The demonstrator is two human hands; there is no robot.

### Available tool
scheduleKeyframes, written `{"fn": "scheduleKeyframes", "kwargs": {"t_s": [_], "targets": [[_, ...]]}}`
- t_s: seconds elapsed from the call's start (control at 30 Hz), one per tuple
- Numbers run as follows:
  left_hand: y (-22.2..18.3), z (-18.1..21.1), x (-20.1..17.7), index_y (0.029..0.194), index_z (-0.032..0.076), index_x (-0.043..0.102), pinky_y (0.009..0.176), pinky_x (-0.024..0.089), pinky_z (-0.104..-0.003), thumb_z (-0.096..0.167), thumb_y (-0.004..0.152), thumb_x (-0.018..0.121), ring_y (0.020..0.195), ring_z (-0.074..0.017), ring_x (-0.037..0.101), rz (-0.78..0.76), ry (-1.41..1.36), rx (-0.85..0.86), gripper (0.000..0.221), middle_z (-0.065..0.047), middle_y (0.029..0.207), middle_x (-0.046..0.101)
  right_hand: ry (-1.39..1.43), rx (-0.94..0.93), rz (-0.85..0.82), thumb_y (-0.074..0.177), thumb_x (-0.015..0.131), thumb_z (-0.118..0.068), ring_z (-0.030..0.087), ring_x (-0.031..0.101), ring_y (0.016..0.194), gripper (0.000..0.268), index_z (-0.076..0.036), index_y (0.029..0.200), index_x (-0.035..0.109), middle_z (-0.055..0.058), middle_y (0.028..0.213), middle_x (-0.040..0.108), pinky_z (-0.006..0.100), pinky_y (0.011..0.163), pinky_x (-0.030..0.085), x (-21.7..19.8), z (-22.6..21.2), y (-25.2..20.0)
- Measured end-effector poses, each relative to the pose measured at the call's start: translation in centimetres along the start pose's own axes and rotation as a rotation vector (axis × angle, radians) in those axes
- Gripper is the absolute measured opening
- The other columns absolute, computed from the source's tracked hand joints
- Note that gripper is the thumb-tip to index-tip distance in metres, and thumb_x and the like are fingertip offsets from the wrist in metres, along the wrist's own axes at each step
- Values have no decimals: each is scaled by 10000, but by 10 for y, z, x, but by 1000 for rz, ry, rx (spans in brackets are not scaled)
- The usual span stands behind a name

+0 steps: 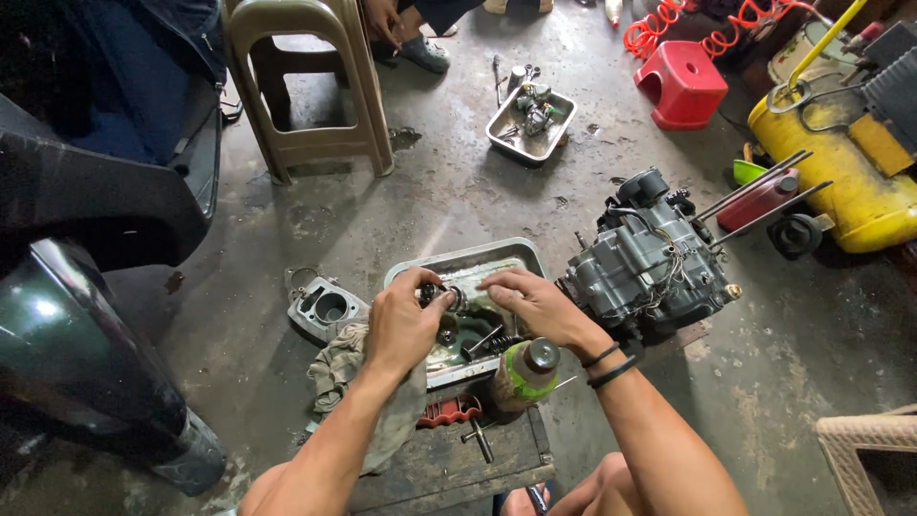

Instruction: Applying cleaning fluid to a motorcycle camshaft and cleaning it by hand.

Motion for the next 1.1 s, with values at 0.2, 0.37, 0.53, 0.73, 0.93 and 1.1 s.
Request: {"fn": "scheduleKeyframes", "kwargs": {"t_s": [0.2,0.37,0.53,0.73,0.93,1.1], "targets": [[-5,6,5,993,171,713,884,553,-483,265,805,819,1037,-388,708,-28,8,58,235,-123,984,746,-23,-11,-121,1031,555,-374,456,504,1372,455,-138,1415,613,223,1449,573,560,1148,382,19,-19,-1],[-3,0,0,1002,156,710,898,549,-479,258,822,804,1052,-385,708,-4,9,24,227,-133,1000,746,17,-20,-40,1048,550,-340,324,631,1206,292,-139,1054,762,118,1218,702,477,1094,441,8,-11,-4],[1,-5,-6,1013,146,709,900,549,-478,275,824,810,1065,-386,707,18,1,-8,250,-143,1012,749,18,-56,65,1052,576,-376,213,682,1081,357,-138,872,772,58,1047,721,406,1030,486,-7,-7,0],[-8,5,4,1008,159,725,888,550,-474,220,838,795,1006,-376,724,-36,-14,36,194,-121,982,743,-96,9,-64,977,659,-387,398,623,1272,457,-179,1383,654,184,1303,660,544,1035,527,13,-5,5],[-4,-5,18,995,161,706,904,549,-485,246,821,814,1046,-377,711,-39,-11,120,222,-124,1006,744,-120,-65,-129,986,654,-362,479,548,1313,447,-131,1369,656,235,1373,619,585,1085,442,24,-17,7],[0,-19,16,1023,162,694,867,547,-516,259,834,786,1014,-400,706,-44,64,85,232,-123,1003,732,0,51,-24,1010,621,-395,286,679,1169,347,-132,861,792,74,1175,721,457,978,550,7,14,14]]}}
Point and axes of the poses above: each hand's wrist, its own y-axis towards the middle knuckle, its own x-axis out of the palm, z = x × y, the point moved 8 cm from there along y, towards the middle knuckle
